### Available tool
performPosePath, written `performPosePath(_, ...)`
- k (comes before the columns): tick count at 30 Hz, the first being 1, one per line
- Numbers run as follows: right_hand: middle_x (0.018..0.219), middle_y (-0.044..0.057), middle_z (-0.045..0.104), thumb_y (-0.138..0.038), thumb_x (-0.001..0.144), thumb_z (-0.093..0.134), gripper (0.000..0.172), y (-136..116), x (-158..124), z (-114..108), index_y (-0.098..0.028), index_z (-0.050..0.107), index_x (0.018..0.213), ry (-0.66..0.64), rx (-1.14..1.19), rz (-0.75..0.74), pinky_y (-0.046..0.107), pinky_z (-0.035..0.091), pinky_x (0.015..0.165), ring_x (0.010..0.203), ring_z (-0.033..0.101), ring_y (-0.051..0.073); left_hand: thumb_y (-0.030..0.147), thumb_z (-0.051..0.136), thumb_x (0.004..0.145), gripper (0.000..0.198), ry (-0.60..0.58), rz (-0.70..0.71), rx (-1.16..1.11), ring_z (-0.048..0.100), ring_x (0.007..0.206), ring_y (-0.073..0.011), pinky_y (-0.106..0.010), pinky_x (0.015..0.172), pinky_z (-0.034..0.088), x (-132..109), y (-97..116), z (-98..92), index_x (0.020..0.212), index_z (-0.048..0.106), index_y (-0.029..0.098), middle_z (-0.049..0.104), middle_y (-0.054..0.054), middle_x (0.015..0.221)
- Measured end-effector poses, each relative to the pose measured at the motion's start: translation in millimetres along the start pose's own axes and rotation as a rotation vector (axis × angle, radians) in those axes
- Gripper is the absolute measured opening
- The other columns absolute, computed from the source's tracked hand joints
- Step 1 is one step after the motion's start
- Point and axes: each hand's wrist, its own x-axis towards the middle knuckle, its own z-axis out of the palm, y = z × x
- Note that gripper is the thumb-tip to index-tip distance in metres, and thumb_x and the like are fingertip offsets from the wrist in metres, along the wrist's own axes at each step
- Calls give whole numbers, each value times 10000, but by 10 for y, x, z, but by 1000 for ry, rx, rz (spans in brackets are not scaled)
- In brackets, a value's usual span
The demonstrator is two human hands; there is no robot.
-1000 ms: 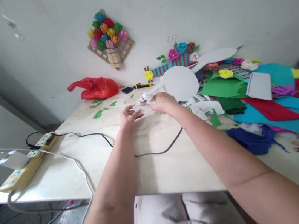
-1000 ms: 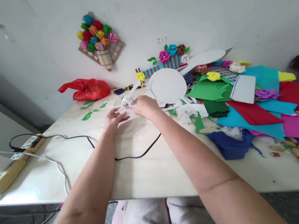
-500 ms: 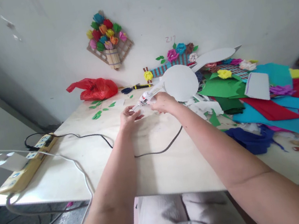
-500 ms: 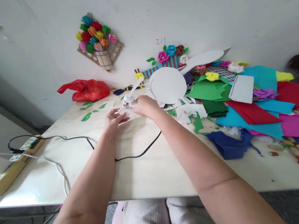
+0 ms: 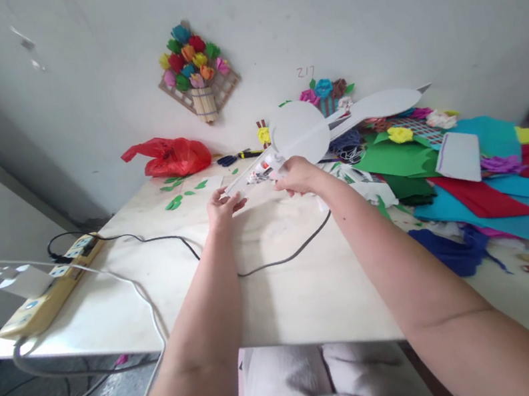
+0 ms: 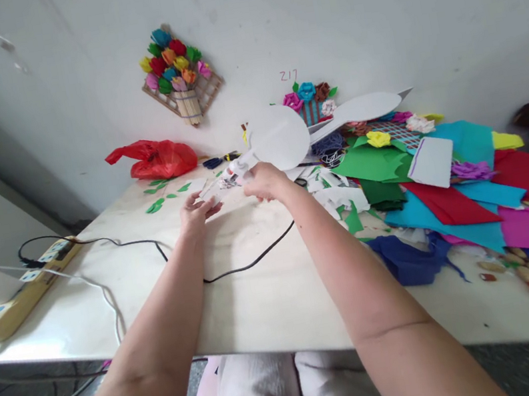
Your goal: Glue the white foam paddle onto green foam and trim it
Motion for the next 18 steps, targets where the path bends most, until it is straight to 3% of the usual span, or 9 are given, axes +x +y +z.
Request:
performPosePath(4, 473, -11, 554, -260, 679, 649, 162, 175, 35, -21, -143, 673, 788, -50, 19, -154, 214, 381, 439, 444, 528, 131, 318, 842, 468, 590, 49, 49, -62, 680, 590, -183, -338, 676, 568, 21, 4, -66, 914, 479, 184, 655, 10, 651)
performPosePath(8, 785, 39, 686, -346, 668, 675, 248, 299, 99, 70, -207, 694, 873, 27, -296, -238, 286, 449, 640, 750, 643, 228, 315, 829, 495, 586, 108, 74, -82, 682, 604, -183, -326, 671, 561, 31, 15, -96, 945, 472, 198, 646, 21, 652)
performPosePath(12, 976, 99, 695, -344, 745, 580, 287, 328, 123, 257, -226, 676, 988, 31, -546, -218, 340, 442, 747, 930, 635, 278, 311, 818, 522, 563, 134, 75, -100, 683, 617, -173, -320, 685, 557, 38, 24, -92, 953, 472, 207, 651, 17, 684)
performPosePath(18, 1159, 139, 632, -206, 771, 484, 447, 363, 129, 486, -201, 582, 1207, -81, -610, -194, 354, 430, 811, 1036, 595, 276, 270, 819, 532, 548, 116, 32, -158, 683, 625, -168, -311, 687, 553, 6, 56, -45, 932, 451, 206, 661, 15, 686)
